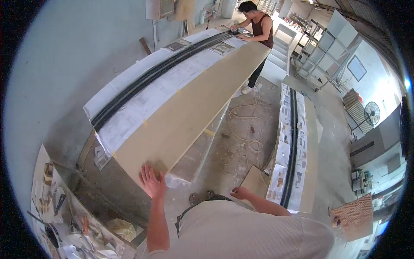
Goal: Applying and trimming white edge banding strips onto wooden furniture panels.
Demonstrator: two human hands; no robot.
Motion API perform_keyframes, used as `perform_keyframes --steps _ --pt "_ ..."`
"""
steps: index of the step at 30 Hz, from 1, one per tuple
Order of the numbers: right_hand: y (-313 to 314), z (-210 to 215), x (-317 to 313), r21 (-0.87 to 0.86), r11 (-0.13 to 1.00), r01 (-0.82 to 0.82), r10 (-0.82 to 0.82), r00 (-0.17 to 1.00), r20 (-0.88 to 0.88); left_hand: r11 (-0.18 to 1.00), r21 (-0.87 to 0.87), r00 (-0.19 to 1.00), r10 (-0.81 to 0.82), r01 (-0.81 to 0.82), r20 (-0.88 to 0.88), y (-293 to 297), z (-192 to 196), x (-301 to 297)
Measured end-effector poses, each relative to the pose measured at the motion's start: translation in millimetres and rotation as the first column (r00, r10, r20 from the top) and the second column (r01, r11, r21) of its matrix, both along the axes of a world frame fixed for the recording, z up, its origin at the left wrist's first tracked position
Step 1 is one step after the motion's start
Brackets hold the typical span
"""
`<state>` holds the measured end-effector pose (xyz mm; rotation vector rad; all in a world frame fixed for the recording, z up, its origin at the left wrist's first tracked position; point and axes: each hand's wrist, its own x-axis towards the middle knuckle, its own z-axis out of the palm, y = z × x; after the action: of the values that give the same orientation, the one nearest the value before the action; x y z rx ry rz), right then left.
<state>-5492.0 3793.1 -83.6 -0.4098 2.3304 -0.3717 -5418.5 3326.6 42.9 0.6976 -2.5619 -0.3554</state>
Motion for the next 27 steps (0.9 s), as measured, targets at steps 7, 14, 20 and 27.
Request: perform_keyframes --steps 7,14,20,27 --pt "9 -7 3 -0.027 0.999 0.023 -0.024 1.000 -0.016 1.000 -0.016 1.000 -0.019 0.019 -0.007 0 -6 -1" --pt "15 -16 8 -0.032 0.999 0.018 -0.018 1.000 0.009 0.999 -0.046 1.000 -0.013 0.012 -0.022 0 -11 -1" --pt "16 -22 8 0.018 1.000 -0.025 0.025 1.000 -0.005 0.999 -0.047 1.000 -0.009 0.008 -0.021 -1 -14 -3" --pt "10 -19 0 0.040 0.999 -0.008 0.006 0.999 0.041 0.998 -0.051 1.000 -0.021 0.020 -0.008 -3 -17 -2"
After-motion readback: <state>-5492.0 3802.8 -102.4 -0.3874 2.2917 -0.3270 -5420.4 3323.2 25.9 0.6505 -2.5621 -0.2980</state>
